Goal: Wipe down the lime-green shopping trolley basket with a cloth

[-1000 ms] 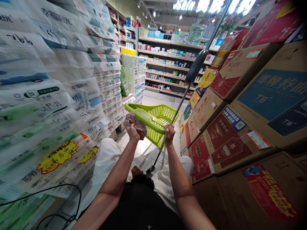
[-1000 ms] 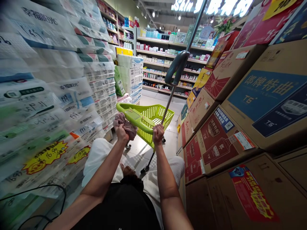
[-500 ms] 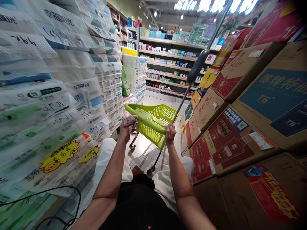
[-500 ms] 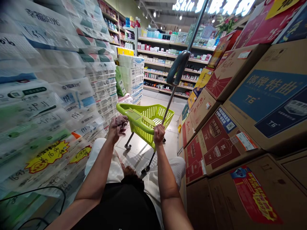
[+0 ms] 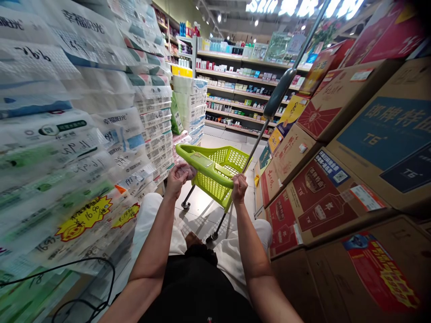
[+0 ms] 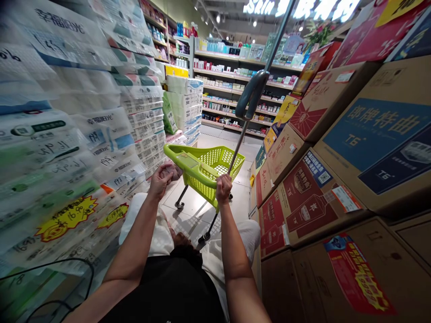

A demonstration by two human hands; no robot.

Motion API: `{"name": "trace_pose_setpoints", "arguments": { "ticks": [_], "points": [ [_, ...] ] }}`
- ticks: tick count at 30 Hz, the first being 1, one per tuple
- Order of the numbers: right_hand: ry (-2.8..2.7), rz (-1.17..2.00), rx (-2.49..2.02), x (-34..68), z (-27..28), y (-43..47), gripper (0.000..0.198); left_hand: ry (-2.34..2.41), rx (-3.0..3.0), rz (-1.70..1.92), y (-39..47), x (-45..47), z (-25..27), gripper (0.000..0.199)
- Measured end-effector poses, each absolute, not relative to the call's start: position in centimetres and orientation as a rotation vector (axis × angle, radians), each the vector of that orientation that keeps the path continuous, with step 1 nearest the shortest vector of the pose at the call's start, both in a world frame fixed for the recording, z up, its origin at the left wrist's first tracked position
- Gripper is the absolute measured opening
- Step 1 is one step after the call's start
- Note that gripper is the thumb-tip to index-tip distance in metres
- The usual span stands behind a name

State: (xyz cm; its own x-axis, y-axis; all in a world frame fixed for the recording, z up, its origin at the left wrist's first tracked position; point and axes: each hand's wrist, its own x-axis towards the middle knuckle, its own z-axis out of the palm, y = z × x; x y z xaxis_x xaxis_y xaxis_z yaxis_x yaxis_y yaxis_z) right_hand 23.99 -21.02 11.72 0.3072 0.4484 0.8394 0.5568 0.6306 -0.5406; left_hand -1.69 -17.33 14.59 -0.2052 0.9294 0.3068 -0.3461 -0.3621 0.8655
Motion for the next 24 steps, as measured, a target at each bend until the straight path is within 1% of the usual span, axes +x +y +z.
{"name": "trace_pose_setpoints", "arguments": {
  "ticks": [2, 3, 4, 7, 9, 15, 19, 24],
  "points": [
    [-1.316, -0.097, -0.964, 24.0, 11.7, -21.0, 0.039, 0.886, 1.066, 1.827, -17.0, -1.3, 14.7, 0.065],
    [-1.317, -0.101, -0.967, 24.0, 11.7, -21.0, 0.039, 0.957, 1.055, 1.888, -16.8, -1.1, 14.9, 0.070],
    [-1.320, -0.103, -0.966, 24.0, 11.8, -21.0, 0.039, 1.050, 1.036, 1.975, -16.5, -1.0, 15.2, 0.071],
    [-1.323, -0.101, -0.940, 23.9, 11.8, -21.0, 0.038, 1.345, 1.087, 2.211, -16.0, -0.5, 16.4, 0.058],
    [-1.323, -0.099, -0.945, 23.9, 11.8, -21.0, 0.038, 1.413, 1.217, 2.278, -15.9, 0.1, 17.0, 0.050],
    [-1.312, -0.100, -0.966, 23.9, 11.9, -21.1, 0.040, 1.238, 1.473, 2.024, -16.3, 2.9, 16.3, 0.021],
    [-1.317, -0.114, -0.991, 24.0, 11.9, -21.2, 0.041, 1.287, 1.565, 1.975, -16.1, 2.9, 15.8, 0.019],
    [-1.314, -0.146, -1.006, 24.0, 11.9, -21.2, 0.040, 1.199, 1.635, 1.789, -15.0, 1.3, 16.0, 0.018]
  ]
}}
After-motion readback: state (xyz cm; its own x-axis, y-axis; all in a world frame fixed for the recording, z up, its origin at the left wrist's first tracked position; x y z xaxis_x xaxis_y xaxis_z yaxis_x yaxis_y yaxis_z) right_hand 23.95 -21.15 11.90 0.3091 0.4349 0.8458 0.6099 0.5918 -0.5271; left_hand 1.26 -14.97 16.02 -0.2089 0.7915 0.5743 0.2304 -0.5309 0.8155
